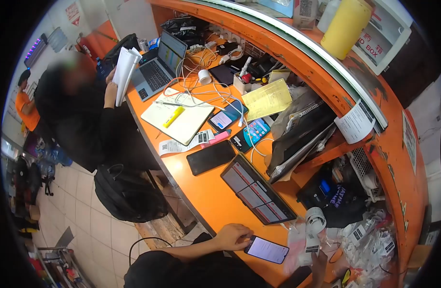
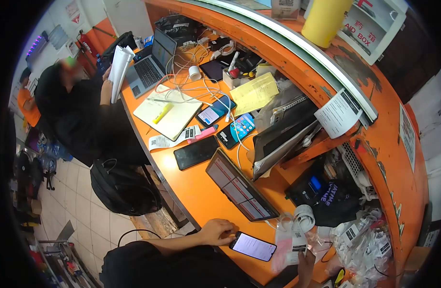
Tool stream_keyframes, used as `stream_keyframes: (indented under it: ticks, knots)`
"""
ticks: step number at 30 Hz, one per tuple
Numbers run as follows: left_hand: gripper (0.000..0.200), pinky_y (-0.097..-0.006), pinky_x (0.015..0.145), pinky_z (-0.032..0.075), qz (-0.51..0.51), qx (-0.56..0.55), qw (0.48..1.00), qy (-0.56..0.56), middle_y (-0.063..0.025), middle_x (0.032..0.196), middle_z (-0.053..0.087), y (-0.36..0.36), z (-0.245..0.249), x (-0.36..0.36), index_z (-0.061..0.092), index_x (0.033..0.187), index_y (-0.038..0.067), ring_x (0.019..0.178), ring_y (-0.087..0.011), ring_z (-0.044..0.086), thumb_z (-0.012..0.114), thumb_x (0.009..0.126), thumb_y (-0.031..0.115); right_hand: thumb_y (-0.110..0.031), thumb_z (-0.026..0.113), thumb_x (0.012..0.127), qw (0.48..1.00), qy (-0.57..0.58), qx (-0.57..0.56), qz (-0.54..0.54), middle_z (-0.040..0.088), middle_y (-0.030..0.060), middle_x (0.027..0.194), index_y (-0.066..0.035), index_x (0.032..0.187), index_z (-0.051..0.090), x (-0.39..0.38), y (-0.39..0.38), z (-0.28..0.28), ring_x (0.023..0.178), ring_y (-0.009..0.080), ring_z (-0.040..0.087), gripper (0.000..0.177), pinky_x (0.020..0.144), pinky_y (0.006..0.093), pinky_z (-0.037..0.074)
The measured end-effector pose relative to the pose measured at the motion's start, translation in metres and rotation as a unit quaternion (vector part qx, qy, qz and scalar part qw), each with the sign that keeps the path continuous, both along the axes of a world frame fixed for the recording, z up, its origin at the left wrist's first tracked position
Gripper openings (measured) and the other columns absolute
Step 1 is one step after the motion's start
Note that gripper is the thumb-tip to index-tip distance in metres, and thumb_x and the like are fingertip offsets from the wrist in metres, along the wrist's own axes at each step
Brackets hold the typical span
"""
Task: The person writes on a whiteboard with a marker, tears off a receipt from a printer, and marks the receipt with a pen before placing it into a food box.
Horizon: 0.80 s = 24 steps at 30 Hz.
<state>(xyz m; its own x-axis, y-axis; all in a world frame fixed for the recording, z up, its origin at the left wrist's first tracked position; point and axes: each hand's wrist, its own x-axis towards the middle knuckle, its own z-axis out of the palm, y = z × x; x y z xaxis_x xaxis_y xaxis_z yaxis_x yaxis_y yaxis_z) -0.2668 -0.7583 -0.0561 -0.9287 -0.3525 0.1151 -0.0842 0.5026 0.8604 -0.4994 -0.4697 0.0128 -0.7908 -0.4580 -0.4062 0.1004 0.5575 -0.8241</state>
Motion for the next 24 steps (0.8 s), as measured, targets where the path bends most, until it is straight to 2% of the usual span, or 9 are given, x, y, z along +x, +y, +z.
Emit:
stream_keyframes:
  ticks: [3, 4, 6, 7, 12, 14, 20, 22, 24]
  knots:
    - [0.024, -0.0377, 0.061, 0.047, 0.019, 0.006, 0.999, 0.043, -0.0102, 0.072, 0.059, 0.001, -0.002, -0.002, 0.061, 0.079, 0.005, 0.067, -0.0290, 0.059, 0.065, 0.075, 0.029, -0.006, 0.051, 0.083, 0.986, 0.139, 0.057, 0.075, 0.063, 0.0091, 0.086, 0.005, 0.100, 0.061, 0.001, -0.009, 0.008, 0.080, 0.0186, 0.057, 0.023, 0.075, 0.0327, 0.043]
    - [0.024, -0.0377, 0.061, 0.047, -0.030, 0.016, 0.998, 0.047, -0.0102, 0.072, 0.059, 0.004, -0.005, -0.004, 0.061, 0.079, 0.005, 0.067, -0.0290, 0.059, 0.065, 0.075, 0.029, -0.007, 0.051, 0.083, 0.969, 0.239, -0.027, 0.056, 0.064, 0.0111, 0.091, 0.005, 0.105, 0.060, 0.004, -0.015, -0.002, 0.087, 0.0223, 0.058, 0.027, 0.080, 0.0362, 0.043]
    - [0.021, -0.0366, 0.062, 0.048, 0.007, 0.029, 0.999, -0.014, -0.0119, 0.074, 0.061, 0.007, -0.008, -0.005, 0.064, 0.085, 0.006, 0.069, -0.0271, 0.061, 0.065, 0.075, 0.025, -0.012, 0.056, 0.084, 0.966, 0.231, 0.090, 0.076, 0.064, 0.0129, 0.090, 0.004, 0.103, 0.061, 0.017, -0.016, 0.026, 0.086, 0.0207, 0.059, 0.025, 0.079, 0.0342, 0.043]
    - [0.019, -0.0354, 0.059, 0.047, 0.001, 0.024, 0.999, -0.030, -0.0122, 0.071, 0.060, 0.010, -0.003, -0.005, 0.064, 0.081, 0.005, 0.065, -0.0269, 0.060, 0.067, 0.075, 0.023, -0.014, 0.058, 0.084, 0.993, 0.087, 0.045, 0.067, 0.064, 0.0138, 0.089, 0.004, 0.101, 0.060, 0.017, 0.003, 0.011, 0.080, 0.0179, 0.059, 0.026, 0.074, 0.0336, 0.045]
    - [0.016, -0.0336, 0.053, 0.043, -0.034, -0.019, 0.999, 0.001, -0.0117, 0.064, 0.056, 0.015, -0.020, -0.008, 0.060, 0.072, 0.003, 0.057, -0.0265, 0.055, 0.068, 0.075, 0.016, -0.021, 0.058, 0.088, 0.959, -0.079, -0.068, 0.264, 0.066, 0.0115, 0.090, 0.003, 0.102, 0.061, 0.080, -0.002, 0.028, 0.078, 0.0129, 0.060, 0.028, 0.068, 0.0281, 0.047]
    - [0.017, -0.0337, 0.052, 0.040, 0.032, 0.091, 0.995, 0.022, -0.0109, 0.062, 0.054, 0.018, -0.026, -0.005, 0.056, 0.068, 0.000, 0.054, -0.0266, 0.052, 0.067, 0.075, 0.011, -0.023, 0.057, 0.088, 0.933, -0.180, -0.058, 0.306, 0.065, 0.0096, 0.081, 0.003, 0.096, 0.061, 0.103, -0.004, 0.040, 0.072, 0.0125, 0.059, 0.027, 0.065, 0.0296, 0.047]
    - [0.006, -0.0354, 0.054, 0.039, -0.180, 0.067, 0.949, 0.251, -0.0128, 0.066, 0.054, 0.072, 0.044, -0.089, 0.056, 0.067, 0.001, 0.058, -0.0281, 0.052, 0.061, 0.070, 0.004, -0.021, 0.055, 0.088, 0.965, -0.091, -0.100, 0.225, 0.062, 0.0113, 0.072, 0.003, 0.091, 0.061, 0.149, 0.035, 0.032, 0.066, 0.0166, 0.060, 0.025, 0.063, 0.0310, 0.047]
    - [0.015, -0.0421, 0.069, 0.039, -0.168, -0.052, 0.944, 0.278, -0.0162, 0.078, 0.056, 0.111, 0.070, -0.144, 0.057, 0.079, 0.001, 0.074, -0.0346, 0.052, 0.064, 0.068, 0.009, -0.020, 0.055, 0.087, 0.976, -0.115, -0.082, 0.165, 0.063, 0.0117, 0.073, 0.003, 0.094, 0.061, 0.163, 0.048, 0.031, 0.068, 0.0173, 0.061, 0.025, 0.064, 0.0309, 0.048]
    - [0.051, -0.0468, 0.092, 0.032, -0.138, -0.091, 0.956, 0.243, -0.0227, 0.110, 0.049, 0.139, 0.092, -0.213, 0.049, 0.109, -0.003, 0.105, -0.0397, 0.044, 0.069, 0.069, 0.021, -0.022, 0.057, 0.085, 0.985, -0.096, -0.080, 0.120, 0.064, 0.0159, 0.079, 0.001, 0.098, 0.063, 0.180, 0.058, 0.026, 0.069, 0.0211, 0.061, 0.027, 0.065, 0.0339, 0.048]
